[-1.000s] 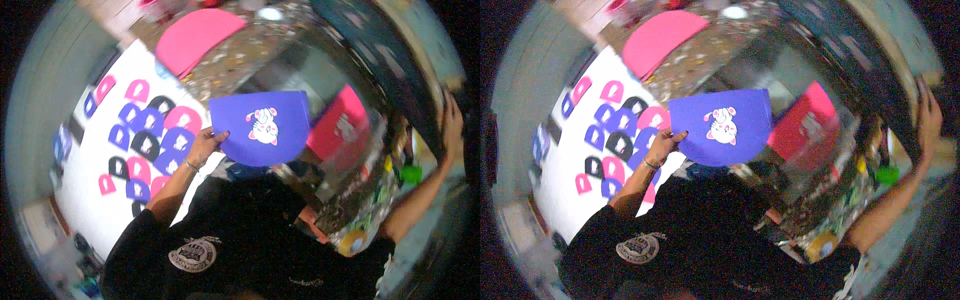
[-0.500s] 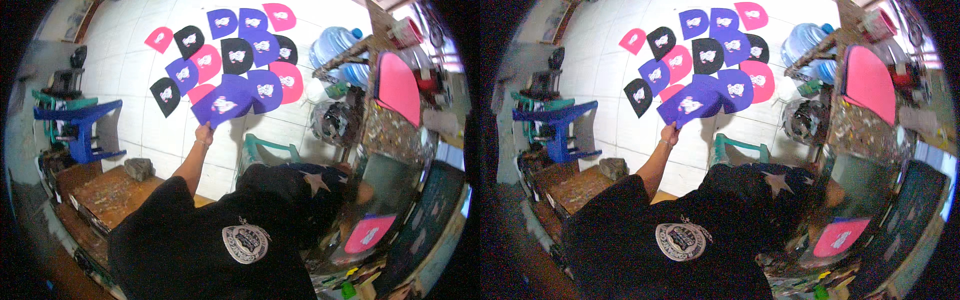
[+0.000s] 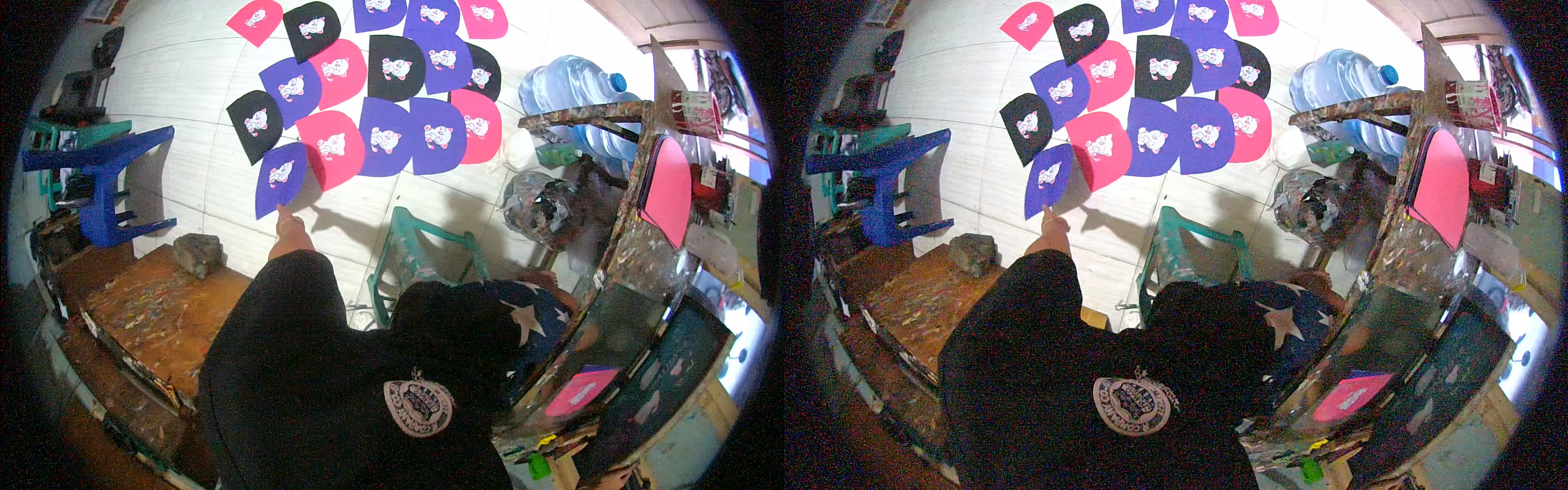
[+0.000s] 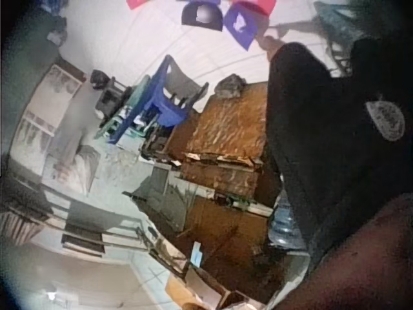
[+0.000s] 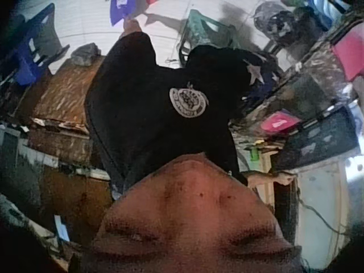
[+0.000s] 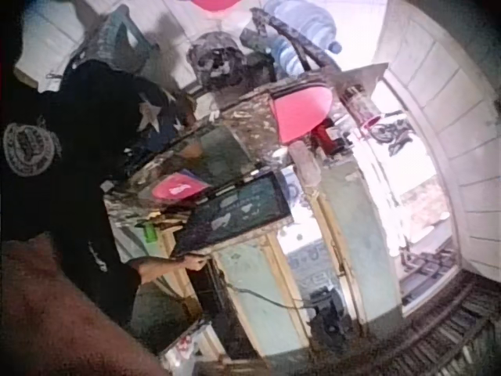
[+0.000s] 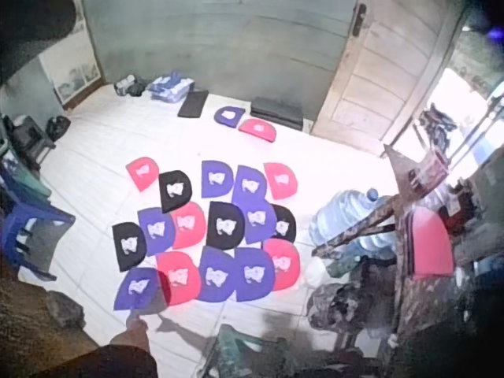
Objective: The person screen prints designs onto fabric panels by placing the panels on a station, lowering a screen, and using a squeegee to apply pink ink. They then lift the screen, remove the printed panels, and place them on the floor with other printed pieces.
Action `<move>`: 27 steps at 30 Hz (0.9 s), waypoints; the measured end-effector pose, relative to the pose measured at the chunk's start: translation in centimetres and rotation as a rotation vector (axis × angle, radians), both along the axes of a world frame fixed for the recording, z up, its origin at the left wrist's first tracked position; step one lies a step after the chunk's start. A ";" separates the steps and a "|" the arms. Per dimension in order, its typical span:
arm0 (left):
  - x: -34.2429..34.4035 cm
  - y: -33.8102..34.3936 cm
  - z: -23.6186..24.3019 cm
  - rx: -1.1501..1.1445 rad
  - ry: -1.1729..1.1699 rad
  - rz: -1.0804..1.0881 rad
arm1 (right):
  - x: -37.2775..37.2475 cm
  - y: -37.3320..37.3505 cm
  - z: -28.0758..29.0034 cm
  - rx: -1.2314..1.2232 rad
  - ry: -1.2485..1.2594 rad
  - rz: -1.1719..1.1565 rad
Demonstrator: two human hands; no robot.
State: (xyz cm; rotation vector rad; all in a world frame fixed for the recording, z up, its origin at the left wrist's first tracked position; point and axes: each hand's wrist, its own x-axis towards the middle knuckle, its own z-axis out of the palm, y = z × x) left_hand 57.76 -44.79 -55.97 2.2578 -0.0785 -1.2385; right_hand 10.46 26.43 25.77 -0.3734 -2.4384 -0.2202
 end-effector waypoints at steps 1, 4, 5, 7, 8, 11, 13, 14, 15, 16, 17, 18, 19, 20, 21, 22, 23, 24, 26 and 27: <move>-0.2 1.0 0.2 0.148 -0.098 -0.119 | 0.0 0.7 0.0 0.054 -0.019 0.007; -3.4 3.3 0.7 0.477 -0.386 -0.542 | -0.2 0.0 -0.4 0.065 -0.054 -0.013; -5.8 4.2 1.4 0.505 -0.487 -0.687 | -1.0 -0.2 -0.4 0.071 -0.064 0.006; -13.8 5.5 4.5 0.268 -0.600 -0.876 | -0.2 1.6 0.7 0.088 -0.083 0.025; -18.2 6.4 7.3 0.044 -0.592 -0.939 | 0.2 3.2 1.5 0.090 -0.108 0.039; -32.3 10.6 23.2 -0.759 -0.016 -1.208 | 1.3 8.1 2.3 0.050 -0.201 0.033; -39.8 14.2 35.8 -1.047 0.262 -1.517 | -1.0 7.6 2.2 -0.001 -0.233 0.041; -42.9 16.1 41.0 -1.231 0.416 -1.635 | -2.3 6.9 2.2 -0.024 -0.226 0.035; -45.3 18.1 44.3 -1.409 0.558 -1.788 | -3.3 6.3 2.1 -0.059 -0.221 0.026; -47.9 20.5 47.6 -1.523 0.718 -1.924 | -4.1 7.6 2.5 0.005 -0.199 0.006; -50.5 23.1 49.8 -1.624 0.842 -2.100 | -5.1 7.7 2.4 -0.031 -0.136 0.056; -52.8 26.0 51.5 -1.723 0.963 -2.279 | -5.1 7.3 2.9 -0.100 -0.140 0.183; -54.6 29.1 51.9 -1.648 0.998 -2.580 | -4.6 8.7 2.8 -0.031 -0.101 0.078; -56.4 32.0 51.9 -1.692 1.037 -2.639 | -4.5 6.5 3.1 -0.046 -0.166 0.031; -58.9 35.2 52.0 -1.850 1.145 -2.713 | -4.7 6.7 3.8 -0.036 -0.144 0.026; -60.2 38.2 51.5 -1.988 1.243 -2.779 | -4.7 7.4 3.9 -0.025 -0.139 0.034; -61.1 40.5 51.2 -2.022 1.256 -2.816 | -4.8 6.8 4.0 -0.056 -0.117 0.000; -62.1 42.1 50.9 -2.066 1.245 -2.919 | -4.9 5.2 4.1 -0.118 -0.056 0.078; -63.5 45.2 50.3 -2.127 1.242 -3.107 | -4.6 4.3 5.3 -0.184 0.014 0.121; -64.1 46.2 50.0 -2.168 1.226 -3.159 | -4.8 4.5 5.5 -0.195 -0.035 0.046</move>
